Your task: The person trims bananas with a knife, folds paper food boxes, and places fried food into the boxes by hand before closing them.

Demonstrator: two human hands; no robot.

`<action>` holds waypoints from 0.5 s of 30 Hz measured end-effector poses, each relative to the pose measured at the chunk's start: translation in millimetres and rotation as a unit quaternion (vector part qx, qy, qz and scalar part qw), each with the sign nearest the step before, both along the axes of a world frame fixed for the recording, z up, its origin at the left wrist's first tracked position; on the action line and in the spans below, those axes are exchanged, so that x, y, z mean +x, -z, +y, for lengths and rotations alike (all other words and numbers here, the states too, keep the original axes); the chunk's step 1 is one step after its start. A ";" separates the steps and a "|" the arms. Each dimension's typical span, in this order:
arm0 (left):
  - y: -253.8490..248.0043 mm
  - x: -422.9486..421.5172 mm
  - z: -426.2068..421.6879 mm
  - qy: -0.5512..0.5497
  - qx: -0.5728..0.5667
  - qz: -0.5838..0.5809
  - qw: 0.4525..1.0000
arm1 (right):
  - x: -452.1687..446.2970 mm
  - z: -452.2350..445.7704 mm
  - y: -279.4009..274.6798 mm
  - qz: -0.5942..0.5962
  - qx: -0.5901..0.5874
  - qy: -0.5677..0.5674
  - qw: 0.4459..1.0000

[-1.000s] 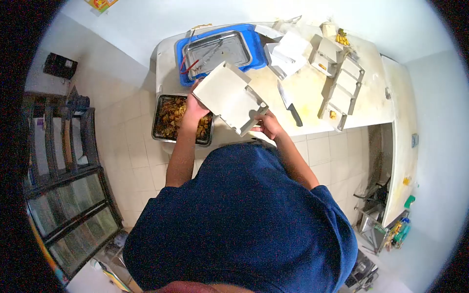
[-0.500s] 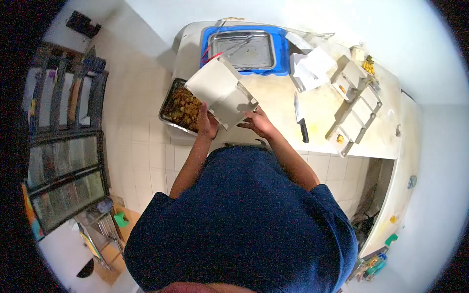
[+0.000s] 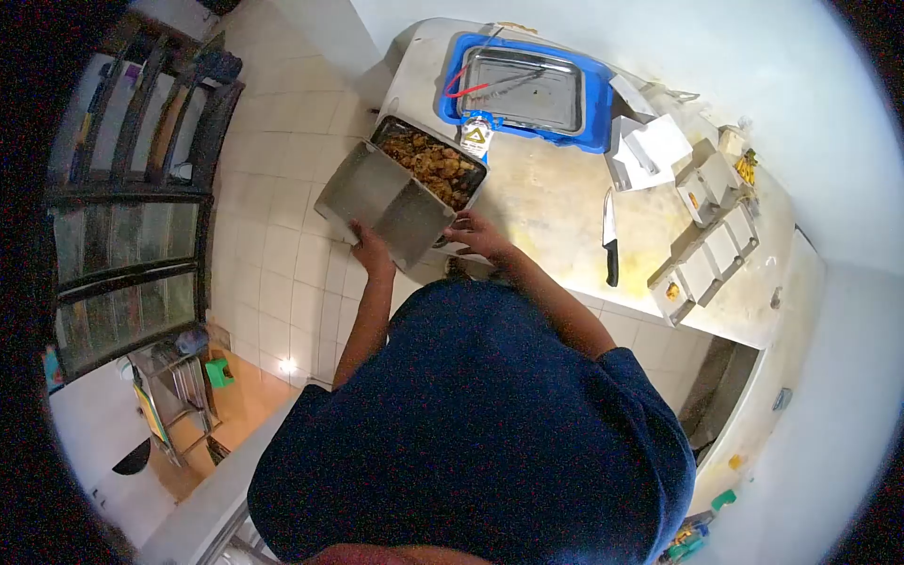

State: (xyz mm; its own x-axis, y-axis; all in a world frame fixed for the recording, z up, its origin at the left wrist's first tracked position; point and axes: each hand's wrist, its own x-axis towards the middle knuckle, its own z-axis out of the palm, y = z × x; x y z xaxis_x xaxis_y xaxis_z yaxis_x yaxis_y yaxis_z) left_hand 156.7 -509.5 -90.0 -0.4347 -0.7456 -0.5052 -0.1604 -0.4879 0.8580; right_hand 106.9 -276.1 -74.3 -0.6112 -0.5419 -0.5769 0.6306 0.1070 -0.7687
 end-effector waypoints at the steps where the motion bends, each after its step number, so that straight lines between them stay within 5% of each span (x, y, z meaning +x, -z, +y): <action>1: -15.0 7.2 -4.7 0.009 -0.009 0.009 1.000 | -1.5 -1.2 6.6 0.053 0.034 -0.009 0.998; 7: 31.8 37.8 -48.8 0.017 -0.074 0.034 0.997 | -12.9 -9.2 49.3 0.375 0.214 0.014 0.902; 15: 26.3 47.3 -52.5 0.046 -0.112 -0.017 0.992 | -30.0 -41.4 64.0 0.397 0.425 -0.055 0.812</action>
State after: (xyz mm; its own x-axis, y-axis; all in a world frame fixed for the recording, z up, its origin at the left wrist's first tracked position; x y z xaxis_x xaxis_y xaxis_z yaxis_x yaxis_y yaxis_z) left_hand 204.0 -562.1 -116.3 -0.4917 -0.7987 -0.3469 -0.2272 -0.2669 0.9366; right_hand 77.0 -317.5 -138.3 -0.9479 -0.2309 -0.2193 -0.0764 0.8334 -0.5474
